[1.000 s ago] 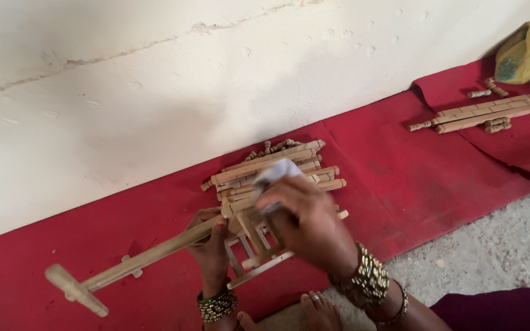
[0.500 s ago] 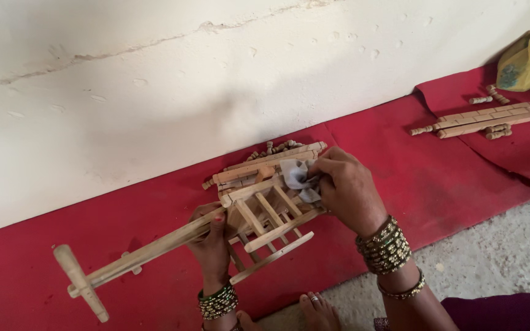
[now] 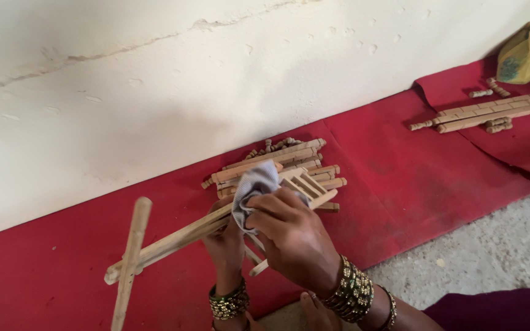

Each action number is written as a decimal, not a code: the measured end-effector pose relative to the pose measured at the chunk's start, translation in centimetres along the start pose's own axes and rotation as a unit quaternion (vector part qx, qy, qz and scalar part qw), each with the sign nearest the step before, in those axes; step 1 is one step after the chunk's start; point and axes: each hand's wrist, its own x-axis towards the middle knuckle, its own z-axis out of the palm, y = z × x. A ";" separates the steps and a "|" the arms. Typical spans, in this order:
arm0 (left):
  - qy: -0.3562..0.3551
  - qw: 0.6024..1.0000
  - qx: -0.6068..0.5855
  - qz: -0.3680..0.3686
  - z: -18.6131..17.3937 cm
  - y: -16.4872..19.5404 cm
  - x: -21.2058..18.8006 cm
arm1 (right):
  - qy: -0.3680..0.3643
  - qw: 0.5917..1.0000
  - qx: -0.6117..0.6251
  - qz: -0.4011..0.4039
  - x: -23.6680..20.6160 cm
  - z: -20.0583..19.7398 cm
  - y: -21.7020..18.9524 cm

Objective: The person sits on the floor and wipes wooden toy parts with a cloth, cleaning spindled pieces and a slatted toy cart frame, turning parts over to wipe different sides and stacking finished pieces on the red mat.

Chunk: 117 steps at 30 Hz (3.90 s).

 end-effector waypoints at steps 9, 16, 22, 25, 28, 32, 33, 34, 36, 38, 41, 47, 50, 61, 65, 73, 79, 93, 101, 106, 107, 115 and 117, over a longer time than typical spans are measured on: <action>0.068 0.997 0.029 -0.030 -1.3 -0.1 0.6 | -0.005 0.997 -0.049 0.055 0.3 -1.2 5.3; 0.081 0.995 0.044 0.024 -0.8 0.4 1.2 | -0.099 0.955 -0.141 0.242 0.8 -3.9 11.5; 0.133 0.984 0.091 -0.078 -0.3 -1.1 0.7 | -0.055 0.986 0.059 0.145 0.0 -4.4 9.4; 0.133 0.982 0.115 -0.071 -0.3 -1.4 0.6 | -0.130 0.974 0.035 0.180 0.3 -2.4 7.1; 0.119 0.989 0.071 -0.047 0.4 -1.2 0.6 | -0.273 0.944 -0.029 0.184 0.1 0.3 4.8; 0.095 0.994 0.033 -0.037 1.5 -0.4 0.4 | -0.194 0.980 0.015 0.035 -1.2 2.6 3.5; 0.092 0.995 0.026 -0.040 1.6 -0.2 0.3 | -0.215 0.975 0.015 0.052 -1.5 2.9 3.7; 0.095 0.994 0.037 -0.044 1.6 -0.1 0.3 | -0.238 0.969 0.015 0.071 -1.7 2.9 4.2; 0.100 0.992 0.059 -0.052 1.3 0.2 0.3 | -0.207 0.978 0.006 -0.003 -1.7 3.2 5.6; 0.158 0.983 0.042 -0.086 0.9 0.2 0.6 | -0.203 0.977 -0.003 0.059 -1.3 3.2 7.5; 0.197 0.975 -0.002 -0.101 0.0 0.5 0.8 | -0.203 0.951 -0.012 0.235 -1.0 2.2 10.4; 0.197 0.965 -0.038 -0.166 0.6 -0.1 0.6 | -0.151 0.970 -0.030 0.188 -0.9 1.4 10.5; 0.163 0.972 -0.063 -0.157 2.2 -1.2 -0.3 | -0.185 0.965 0.071 0.171 -1.1 2.4 8.1; 0.170 0.973 -0.061 -0.146 2.1 1.4 -0.4 | -0.143 0.966 0.068 0.206 -0.2 1.0 9.7; 0.191 0.969 -0.048 -0.153 2.2 0.4 -0.4 | -0.107 0.962 -0.012 0.251 0.1 -1.0 11.3; 0.189 0.973 -0.018 -0.132 2.0 -2.1 -1.5 | -0.110 0.976 0.032 0.187 0.3 0.4 8.9; 0.114 0.978 0.173 -0.009 2.4 -3.7 -3.1 | -0.183 0.971 0.123 0.094 0.0 1.2 4.0; 0.209 0.971 -0.046 -0.105 1.1 -1.4 -0.6 | -0.120 0.975 0.035 0.185 0.2 -1.7 10.7; 0.159 0.974 -0.095 -0.129 2.4 -1.0 -1.9 | -0.288 0.954 0.030 0.079 -0.2 -0.9 6.7; 0.041 0.884 0.368 0.284 1.9 0.7 -1.5 | -0.226 0.958 0.176 0.013 -0.6 0.8 2.6; 0.044 0.904 0.323 0.277 1.9 0.8 -1.5 | -0.227 0.956 0.184 0.010 -0.5 1.1 2.5; 0.154 0.967 -0.170 -0.109 0.3 -2.3 -1.1 | -0.296 0.885 0.205 0.296 -0.6 -1.0 9.1; 0.131 0.981 -0.144 0.001 -0.3 -2.9 -0.9 | -0.186 0.969 0.018 0.159 -0.5 -1.4 10.1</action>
